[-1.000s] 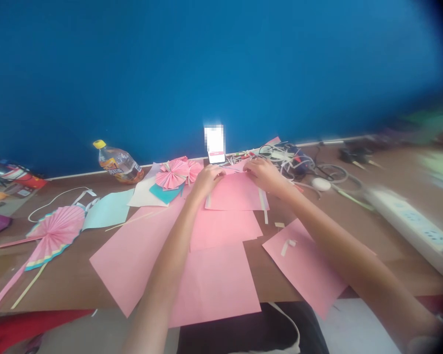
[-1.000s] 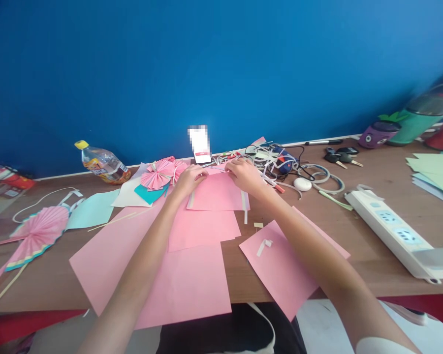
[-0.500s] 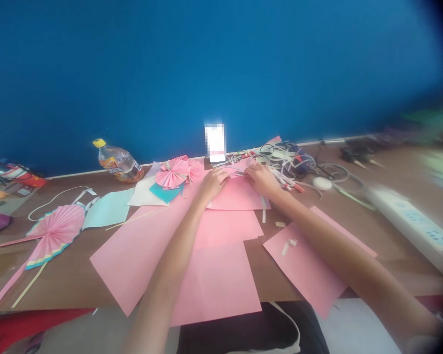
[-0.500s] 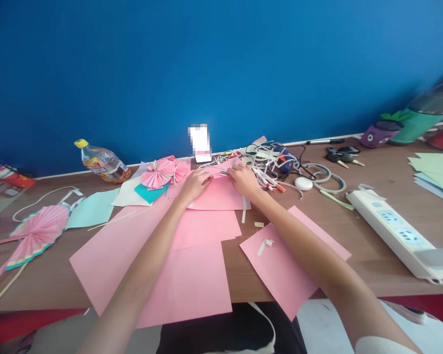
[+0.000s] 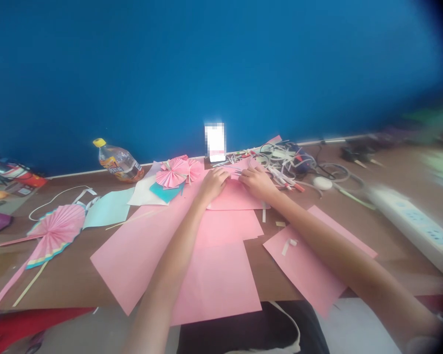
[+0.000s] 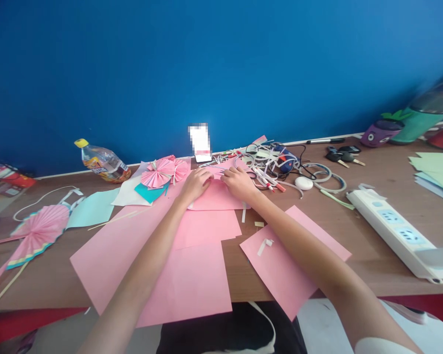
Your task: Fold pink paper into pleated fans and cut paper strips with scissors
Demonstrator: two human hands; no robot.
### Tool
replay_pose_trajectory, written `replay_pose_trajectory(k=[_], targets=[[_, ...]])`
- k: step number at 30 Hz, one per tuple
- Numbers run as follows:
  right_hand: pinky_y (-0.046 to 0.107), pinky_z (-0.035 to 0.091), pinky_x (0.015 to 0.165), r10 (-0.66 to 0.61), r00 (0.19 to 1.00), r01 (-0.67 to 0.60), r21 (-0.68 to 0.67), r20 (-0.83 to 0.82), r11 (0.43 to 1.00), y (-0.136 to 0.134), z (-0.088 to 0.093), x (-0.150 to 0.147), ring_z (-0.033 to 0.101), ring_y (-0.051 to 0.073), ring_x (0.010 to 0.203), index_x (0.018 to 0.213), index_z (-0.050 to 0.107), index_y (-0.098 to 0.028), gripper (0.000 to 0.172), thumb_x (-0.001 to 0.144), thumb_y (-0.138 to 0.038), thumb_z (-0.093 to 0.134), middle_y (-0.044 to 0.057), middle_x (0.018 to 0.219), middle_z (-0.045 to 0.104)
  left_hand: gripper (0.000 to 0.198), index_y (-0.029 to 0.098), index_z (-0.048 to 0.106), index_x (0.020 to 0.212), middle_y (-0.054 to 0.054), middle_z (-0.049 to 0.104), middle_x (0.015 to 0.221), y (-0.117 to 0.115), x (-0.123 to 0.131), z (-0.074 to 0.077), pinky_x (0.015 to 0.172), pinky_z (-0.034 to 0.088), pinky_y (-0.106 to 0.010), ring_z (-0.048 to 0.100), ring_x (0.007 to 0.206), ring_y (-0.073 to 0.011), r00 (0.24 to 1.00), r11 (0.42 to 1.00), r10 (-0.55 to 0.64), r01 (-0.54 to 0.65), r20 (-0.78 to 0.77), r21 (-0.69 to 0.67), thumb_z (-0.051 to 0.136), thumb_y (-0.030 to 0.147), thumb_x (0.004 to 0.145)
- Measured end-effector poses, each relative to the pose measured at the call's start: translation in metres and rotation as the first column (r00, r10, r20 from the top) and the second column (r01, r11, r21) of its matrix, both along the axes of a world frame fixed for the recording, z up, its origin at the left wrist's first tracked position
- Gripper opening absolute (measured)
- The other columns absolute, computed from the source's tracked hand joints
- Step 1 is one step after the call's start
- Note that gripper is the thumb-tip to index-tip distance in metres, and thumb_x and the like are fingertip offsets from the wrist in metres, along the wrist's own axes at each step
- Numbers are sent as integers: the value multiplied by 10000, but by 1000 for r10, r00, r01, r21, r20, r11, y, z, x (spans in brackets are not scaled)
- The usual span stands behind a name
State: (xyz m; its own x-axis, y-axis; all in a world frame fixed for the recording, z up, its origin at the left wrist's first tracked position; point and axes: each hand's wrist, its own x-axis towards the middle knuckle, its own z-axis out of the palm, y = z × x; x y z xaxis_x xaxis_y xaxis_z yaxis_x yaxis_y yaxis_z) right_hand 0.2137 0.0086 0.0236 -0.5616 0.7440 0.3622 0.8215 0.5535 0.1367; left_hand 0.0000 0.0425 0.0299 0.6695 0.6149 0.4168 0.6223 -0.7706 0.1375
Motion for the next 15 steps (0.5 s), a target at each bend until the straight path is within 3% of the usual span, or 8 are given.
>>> replay_pose_trajectory(k=[7, 15], targets=[[338, 250, 704, -15, 999, 14, -17, -44, 1000, 1, 4, 3, 511, 220, 844, 896, 674, -170, 268, 960, -201, 416, 94, 907, 643, 163, 180, 639, 871, -60, 624, 944, 6, -2, -4, 871, 437, -351, 544, 974, -222, 999, 999, -42, 42, -14, 20, 510, 81, 870], [332, 267, 707, -81, 994, 77, -63, -71, 995, 5, 6, 11, 534, 210, 828, 958, 699, -183, 272, 946, -179, 427, 83, 904, 654, 145, 174, 635, 853, -67, 618, 930, 9, -6, -7, 877, 457, -361, 558, 962, -221, 998, 997, -45, 48, 49, -67, 525, 78, 856]])
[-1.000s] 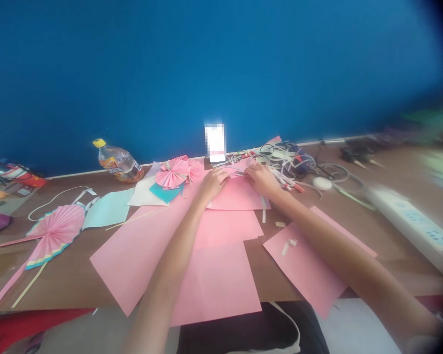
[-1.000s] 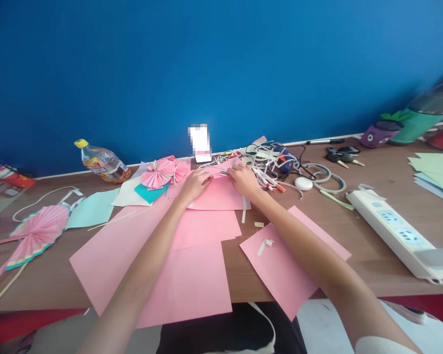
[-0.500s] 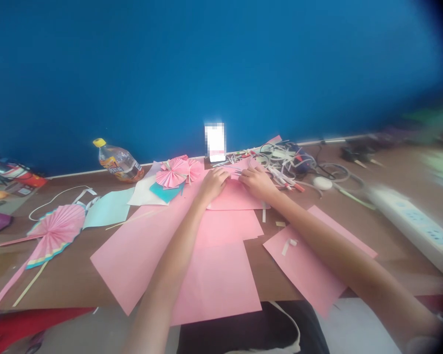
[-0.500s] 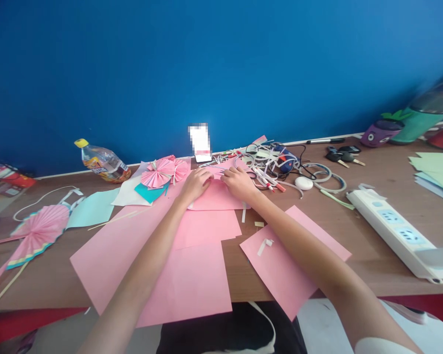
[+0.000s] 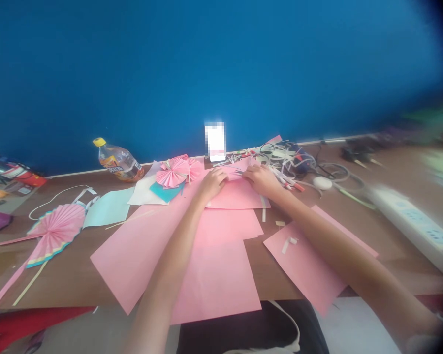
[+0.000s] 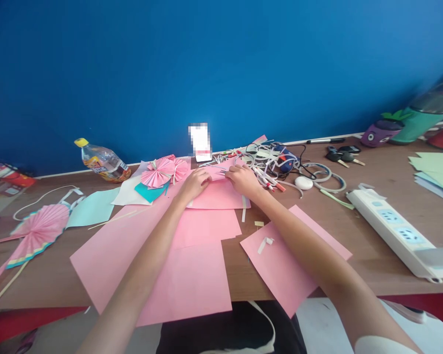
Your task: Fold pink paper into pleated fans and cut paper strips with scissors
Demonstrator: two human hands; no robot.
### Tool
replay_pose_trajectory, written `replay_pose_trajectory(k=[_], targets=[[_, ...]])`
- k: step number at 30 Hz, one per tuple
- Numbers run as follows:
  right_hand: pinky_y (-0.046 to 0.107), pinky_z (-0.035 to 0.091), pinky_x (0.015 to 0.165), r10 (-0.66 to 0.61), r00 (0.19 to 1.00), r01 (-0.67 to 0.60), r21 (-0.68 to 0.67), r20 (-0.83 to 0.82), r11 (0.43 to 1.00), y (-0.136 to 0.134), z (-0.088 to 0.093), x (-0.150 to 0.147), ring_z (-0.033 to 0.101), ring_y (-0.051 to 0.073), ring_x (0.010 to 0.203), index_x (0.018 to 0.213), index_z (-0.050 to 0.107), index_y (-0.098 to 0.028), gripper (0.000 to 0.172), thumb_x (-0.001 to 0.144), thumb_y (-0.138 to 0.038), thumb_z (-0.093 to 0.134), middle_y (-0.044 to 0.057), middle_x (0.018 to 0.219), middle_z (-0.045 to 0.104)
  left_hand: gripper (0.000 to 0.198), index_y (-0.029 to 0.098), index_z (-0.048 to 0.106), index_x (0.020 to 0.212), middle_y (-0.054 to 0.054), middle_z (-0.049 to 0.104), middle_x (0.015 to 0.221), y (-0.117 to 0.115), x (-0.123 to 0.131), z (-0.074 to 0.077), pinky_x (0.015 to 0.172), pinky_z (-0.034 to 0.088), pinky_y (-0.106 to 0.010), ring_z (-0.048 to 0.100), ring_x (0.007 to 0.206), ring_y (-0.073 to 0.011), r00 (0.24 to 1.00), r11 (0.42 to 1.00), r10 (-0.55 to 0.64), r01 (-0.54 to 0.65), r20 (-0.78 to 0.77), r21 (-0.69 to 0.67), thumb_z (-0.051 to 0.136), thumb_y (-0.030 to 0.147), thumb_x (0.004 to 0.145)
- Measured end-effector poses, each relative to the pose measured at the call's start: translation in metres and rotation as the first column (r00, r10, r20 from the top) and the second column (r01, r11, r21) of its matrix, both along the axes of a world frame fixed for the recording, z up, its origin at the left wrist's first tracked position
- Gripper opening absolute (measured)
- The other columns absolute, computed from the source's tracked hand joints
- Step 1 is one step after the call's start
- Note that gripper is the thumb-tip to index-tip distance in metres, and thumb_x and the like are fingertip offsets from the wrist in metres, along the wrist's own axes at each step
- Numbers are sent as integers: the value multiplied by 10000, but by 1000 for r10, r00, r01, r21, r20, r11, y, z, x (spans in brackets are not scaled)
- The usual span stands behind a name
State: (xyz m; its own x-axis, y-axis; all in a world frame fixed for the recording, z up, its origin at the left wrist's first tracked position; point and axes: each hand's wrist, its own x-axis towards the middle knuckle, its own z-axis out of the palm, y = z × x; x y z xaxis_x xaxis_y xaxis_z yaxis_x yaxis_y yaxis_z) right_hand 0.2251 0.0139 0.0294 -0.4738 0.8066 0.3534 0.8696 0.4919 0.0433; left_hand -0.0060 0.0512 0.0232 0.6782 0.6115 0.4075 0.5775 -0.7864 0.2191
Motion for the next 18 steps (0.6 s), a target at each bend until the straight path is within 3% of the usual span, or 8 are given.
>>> replay_pose_trajectory(k=[6, 11, 18], targets=[[337, 268, 706, -15, 1000, 16, -34, 26, 999, 0, 4, -3, 534, 213, 834, 881, 704, -189, 249, 902, -138, 461, 82, 881, 649, 199, 176, 622, 837, -70, 615, 931, -1, 0, 4, 883, 464, -363, 562, 963, -220, 1000, 999, -3, 2, -10, -50, 494, 24, 818], [334, 266, 684, -43, 998, 45, -72, 39, 996, -2, 5, -4, 543, 216, 826, 933, 687, -176, 240, 878, -111, 463, 95, 907, 652, 292, 185, 599, 844, -70, 622, 954, -3, 3, 9, 893, 468, -360, 564, 977, -223, 996, 997, -29, 23, -85, -72, 441, -38, 741], [330, 286, 683, -70, 997, 71, -85, 19, 994, -5, 5, -6, 546, 225, 859, 982, 680, -172, 280, 898, -99, 423, 110, 952, 646, 466, 192, 598, 1106, -80, 620, 1187, -6, 6, 7, 1007, 433, -391, 537, 1156, -231, 999, 993, -13, 10, -29, -120, 426, -37, 738]])
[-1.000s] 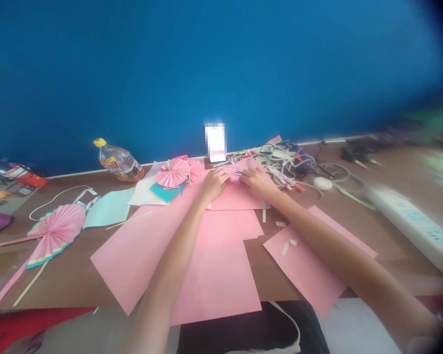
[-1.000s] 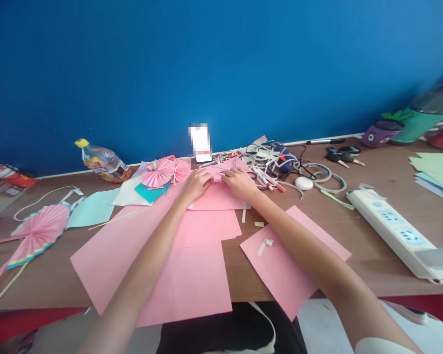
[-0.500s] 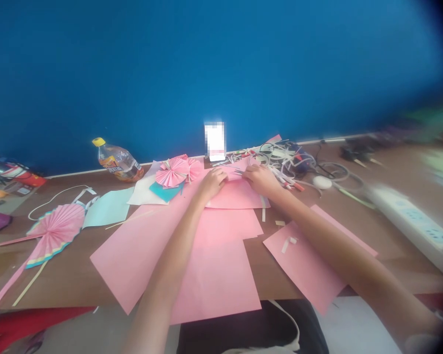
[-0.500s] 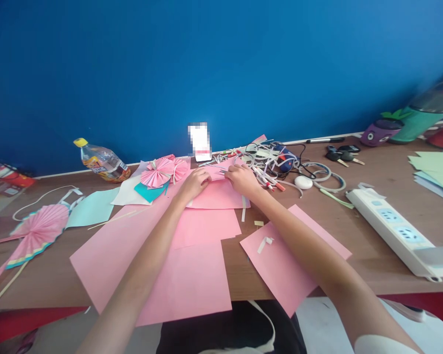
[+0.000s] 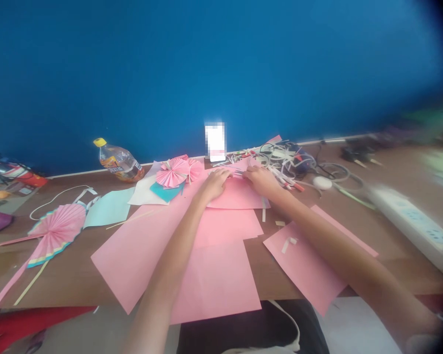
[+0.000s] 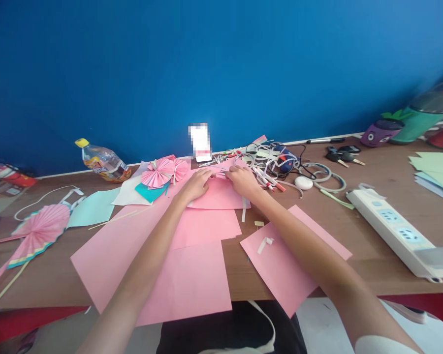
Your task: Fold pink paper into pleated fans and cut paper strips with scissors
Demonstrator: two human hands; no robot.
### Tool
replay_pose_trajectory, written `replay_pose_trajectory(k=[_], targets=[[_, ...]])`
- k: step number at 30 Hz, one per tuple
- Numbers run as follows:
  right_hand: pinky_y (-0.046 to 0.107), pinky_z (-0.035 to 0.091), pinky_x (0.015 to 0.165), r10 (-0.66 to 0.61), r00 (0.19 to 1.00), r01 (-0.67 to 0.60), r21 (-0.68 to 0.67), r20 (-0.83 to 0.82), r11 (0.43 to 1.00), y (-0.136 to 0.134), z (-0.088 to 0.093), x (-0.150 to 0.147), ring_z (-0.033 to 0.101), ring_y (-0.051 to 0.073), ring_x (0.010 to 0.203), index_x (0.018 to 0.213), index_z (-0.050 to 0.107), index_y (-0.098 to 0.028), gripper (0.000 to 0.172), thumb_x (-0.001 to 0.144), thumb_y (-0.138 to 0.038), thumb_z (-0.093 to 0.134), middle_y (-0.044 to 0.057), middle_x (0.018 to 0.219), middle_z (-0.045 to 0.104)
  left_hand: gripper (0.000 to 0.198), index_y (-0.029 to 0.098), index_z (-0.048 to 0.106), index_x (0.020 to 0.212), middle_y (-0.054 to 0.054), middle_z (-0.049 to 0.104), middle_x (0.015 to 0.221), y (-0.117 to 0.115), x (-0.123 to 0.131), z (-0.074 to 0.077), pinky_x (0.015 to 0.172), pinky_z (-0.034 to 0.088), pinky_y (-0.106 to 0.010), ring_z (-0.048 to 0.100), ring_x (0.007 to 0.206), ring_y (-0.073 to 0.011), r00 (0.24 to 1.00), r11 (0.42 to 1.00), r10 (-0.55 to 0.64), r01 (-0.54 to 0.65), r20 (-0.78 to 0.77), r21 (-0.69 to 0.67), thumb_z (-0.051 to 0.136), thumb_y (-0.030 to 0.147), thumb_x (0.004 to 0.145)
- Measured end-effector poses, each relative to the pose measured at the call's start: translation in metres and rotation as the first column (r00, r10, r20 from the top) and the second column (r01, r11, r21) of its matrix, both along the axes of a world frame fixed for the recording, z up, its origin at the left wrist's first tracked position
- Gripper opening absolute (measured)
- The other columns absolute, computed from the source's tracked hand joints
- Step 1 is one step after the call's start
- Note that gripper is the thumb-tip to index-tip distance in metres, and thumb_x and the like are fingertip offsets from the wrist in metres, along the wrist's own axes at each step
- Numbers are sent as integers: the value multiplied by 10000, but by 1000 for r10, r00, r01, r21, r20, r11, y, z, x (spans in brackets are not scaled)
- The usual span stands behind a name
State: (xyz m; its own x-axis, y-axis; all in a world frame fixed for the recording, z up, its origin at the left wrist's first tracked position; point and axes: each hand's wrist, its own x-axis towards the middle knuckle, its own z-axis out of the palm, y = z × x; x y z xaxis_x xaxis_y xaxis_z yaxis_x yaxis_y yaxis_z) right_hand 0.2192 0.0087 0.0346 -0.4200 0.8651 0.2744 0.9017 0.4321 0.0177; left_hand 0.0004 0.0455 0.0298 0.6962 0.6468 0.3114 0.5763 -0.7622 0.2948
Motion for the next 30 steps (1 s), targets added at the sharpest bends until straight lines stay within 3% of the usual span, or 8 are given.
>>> replay_pose_trajectory(k=[3, 7, 11, 15, 20, 25, 30], targets=[[333, 285, 686, 3, 1000, -3, 11, 16, 1000, -1, 0, -2, 546, 232, 874, 988, 678, -166, 271, 912, -119, 423, 118, 952, 645, 409, 203, 592, 1204, -85, 605, 1244, -1, 3, -3, 1032, 417, -409, 529, 1182, -242, 1000, 999, 4, -3, 17, -35, 494, 78, 827], [328, 273, 670, 11, 1000, -11, 23, 14, 1000, -3, 1, -5, 547, 230, 882, 980, 678, -171, 257, 948, -187, 423, 117, 952, 645, 279, 217, 646, 1156, -82, 635, 1145, -1, 4, -5, 993, 437, -390, 562, 1105, -233, 999, 999, -27, 29, 34, -36, 511, 222, 912], [328, 273, 683, 42, 999, -43, 22, 16, 999, -1, 2, -2, 548, 227, 871, 970, 675, -173, 250, 963, -241, 435, 107, 946, 647, 278, 243, 679, 1125, -69, 640, 1114, 2, 1, -6, 962, 454, -354, 578, 1067, -214, 998, 999, -40, 41, 46, -32, 515, 184, 908], [340, 265, 702, 59, 998, -61, 41, 38, 997, 3, -1, 3, 540, 232, 860, 977, 672, -164, 240, 934, -173, 437, 115, 952, 650, 301, 236, 696, 1104, -66, 646, 1125, 5, -2, -5, 937, 465, -342, 591, 1065, -213, 1000, 1000, -6, 6, -10, -14, 509, 134, 893], [371, 267, 737, 29, 1000, -29, 121, 1, 992, 1, 4, 3, 517, 259, 901, 958, 680, -170, 294, 914, -112, 394, 122, 930, 654, 275, 213, 708, 1037, -76, 675, 1042, -2, -1, 14, 865, 466, -339, 601, 998, -221, 993, 990, 112, -109, -27, 92, 467, 140, 927], [424, 281, 868, 32, 980, 51, 403, -197, 914, -11, 28, 3, 485, 280, 1073, 1121, 649, -240, 356, 948, -129, 358, 112, 1137, 647, 317, 233, 667, 1130, -86, 655, 1159, -17, 0, 45, 996, 368, -376, 532, 1161, -230, 954, 910, 210, -270, 213, 314, 382, 203, 994], [416, 299, 884, 164, 966, -10, 610, -198, 793, -12, 41, 4, 527, 231, 1063, 1128, 630, -300, 325, 973, -178, 372, 58, 1085, 668, 298, 240, 677, 1075, -72, 684, 1100, -15, 0, 49, 1014, 320, -381, 553, 1146, -208, 891, 772, 207, -402, 404, 492, 387, 231, 1007]])
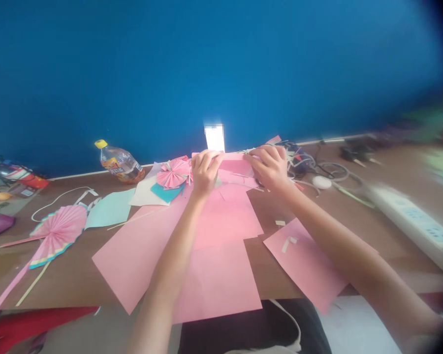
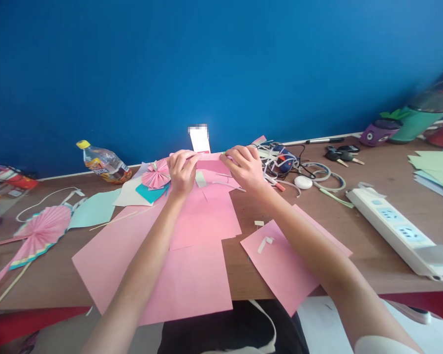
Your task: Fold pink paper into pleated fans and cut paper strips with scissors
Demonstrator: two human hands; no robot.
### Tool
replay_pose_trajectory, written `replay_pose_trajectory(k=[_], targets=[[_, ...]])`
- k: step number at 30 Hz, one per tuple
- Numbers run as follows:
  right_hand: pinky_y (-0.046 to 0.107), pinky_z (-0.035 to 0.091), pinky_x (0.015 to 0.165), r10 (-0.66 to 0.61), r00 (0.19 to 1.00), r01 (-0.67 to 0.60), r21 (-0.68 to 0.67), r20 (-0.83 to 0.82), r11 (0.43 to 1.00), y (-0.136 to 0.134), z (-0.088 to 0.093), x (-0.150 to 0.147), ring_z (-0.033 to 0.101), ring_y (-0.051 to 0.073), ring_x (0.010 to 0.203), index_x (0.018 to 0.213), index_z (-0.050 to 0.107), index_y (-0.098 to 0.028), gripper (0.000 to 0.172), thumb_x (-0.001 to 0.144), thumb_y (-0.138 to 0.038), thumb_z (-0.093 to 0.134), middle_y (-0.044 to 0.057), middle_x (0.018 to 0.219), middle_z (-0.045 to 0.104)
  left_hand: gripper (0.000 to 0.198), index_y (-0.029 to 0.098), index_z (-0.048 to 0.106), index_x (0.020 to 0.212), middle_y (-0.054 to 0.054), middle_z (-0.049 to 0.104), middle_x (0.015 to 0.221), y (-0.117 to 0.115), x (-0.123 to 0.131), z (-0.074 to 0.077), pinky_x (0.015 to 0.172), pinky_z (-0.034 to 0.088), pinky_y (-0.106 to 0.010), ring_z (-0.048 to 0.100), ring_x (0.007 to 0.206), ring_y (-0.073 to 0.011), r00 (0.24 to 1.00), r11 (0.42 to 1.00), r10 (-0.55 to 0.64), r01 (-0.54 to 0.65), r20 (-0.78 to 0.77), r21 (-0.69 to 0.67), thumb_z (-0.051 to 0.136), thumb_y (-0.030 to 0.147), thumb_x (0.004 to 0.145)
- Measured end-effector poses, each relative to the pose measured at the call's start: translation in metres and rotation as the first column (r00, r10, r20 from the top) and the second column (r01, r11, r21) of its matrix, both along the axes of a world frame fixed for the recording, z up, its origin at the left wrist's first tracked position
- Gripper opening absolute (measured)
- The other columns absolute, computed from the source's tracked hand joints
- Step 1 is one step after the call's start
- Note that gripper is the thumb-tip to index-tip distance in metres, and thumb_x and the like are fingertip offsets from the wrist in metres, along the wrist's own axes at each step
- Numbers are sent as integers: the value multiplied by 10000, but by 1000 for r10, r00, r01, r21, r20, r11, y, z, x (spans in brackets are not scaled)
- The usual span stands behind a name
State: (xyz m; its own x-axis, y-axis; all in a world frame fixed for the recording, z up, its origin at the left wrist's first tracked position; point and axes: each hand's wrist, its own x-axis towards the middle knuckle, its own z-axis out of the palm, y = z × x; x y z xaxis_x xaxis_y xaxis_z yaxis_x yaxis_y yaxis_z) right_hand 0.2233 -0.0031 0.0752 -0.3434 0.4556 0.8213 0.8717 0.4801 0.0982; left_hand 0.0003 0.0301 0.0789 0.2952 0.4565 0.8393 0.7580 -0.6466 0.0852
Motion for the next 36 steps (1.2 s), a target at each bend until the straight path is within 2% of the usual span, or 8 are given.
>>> replay_pose_trajectory(k=[4, 9, 13, 17, 22, 25, 31, 36], targets=[[407, 308, 878, 30, 999, -29, 96, -11, 995, 6, 0, -6, 534, 219, 1053, 1119, 620, -285, 311, 957, -137, 399, 56, 1075, 673, 289, 235, 676, 1061, -75, 690, 1078, 6, -1, -4, 982, 333, -364, 565, 1131, -199, 997, 997, 51, -48, -50, 53, 392, 228, 1008], [386, 329, 823, 137, 978, -136, -13, 155, 991, 3, 5, -5, 521, 227, 1032, 1100, 620, -236, 323, 917, -77, 406, 83, 1091, 667, 266, 213, 651, 1103, -85, 683, 1105, -6, -11, -9, 932, 357, -364, 564, 1103, -217, 968, 996, 72, -56, -240, 72, 409, 191, 995], [367, 327, 762, 217, 957, -204, -87, 192, 975, -25, 4, 1, 526, 224, 966, 1037, 640, -206, 279, 915, -83, 421, 81, 998, 680, 247, 183, 617, 1131, -91, 676, 1078, -31, -25, -16, 843, 384, -346, 586, 983, -211, 911, 996, 35, 2, -411, 89, 425, 151, 980], [343, 338, 754, 323, 922, -281, -205, 212, 937, -64, -11, 5, 533, 202, 914, 1047, 640, -182, 273, 932, -72, 419, 80, 971, 679, 226, 178, 592, 1121, -75, 662, 1008, -64, -40, -23, 798, 390, -326, 589, 907, -184, 805, 995, -69, 95, -589, 12, 420, 139, 979], [331, 327, 727, 334, 881, -211, -351, 336, 912, -92, -42, 10, 526, 188, 835, 897, 635, -153, 226, 938, -63, 432, 79, 913, 660, 156, 166, 590, 941, -62, 630, 912, -93, -47, -41, 732, 391, -322, 569, 850, -186, 664, 985, -164, 75, -729, -153, 455, 87, 939], [321, 320, 704, 326, 866, -162, -403, 380, 901, -99, -53, 11, 506, 186, 797, 829, 613, -152, 207, 916, -50, 455, 76, 895, 641, 143, 163, 580, 925, -59, 622, 911, -100, -46, -48, 712, 389, -328, 562, 851, -196, 639, 975, -203, 63, -742, -213, 471, 70, 924], [331, 304, 694, 248, 859, -52, -406, 448, 913, -105, -46, 18, 488, 202, 797, 853, 603, -156, 204, 912, -34, 451, 81, 899, 619, 177, 161, 581, 995, -59, 629, 984, -103, -52, -50, 733, 403, -320, 571, 896, -194, 649, 973, -216, 77, -729, -220, 461, 52, 923], [335, 290, 669, 299, 813, -93, -394, 501, 914, -105, -40, 29, 466, 194, 709, 902, 630, -149, 231, 890, 3, 457, 67, 824, 607, 201, 162, 569, 1010, -63, 625, 987, -101, -62, -52, 748, 416, -320, 575, 901, -193, 632, 971, -203, 33, -748, -236, 468, 26, 903]])
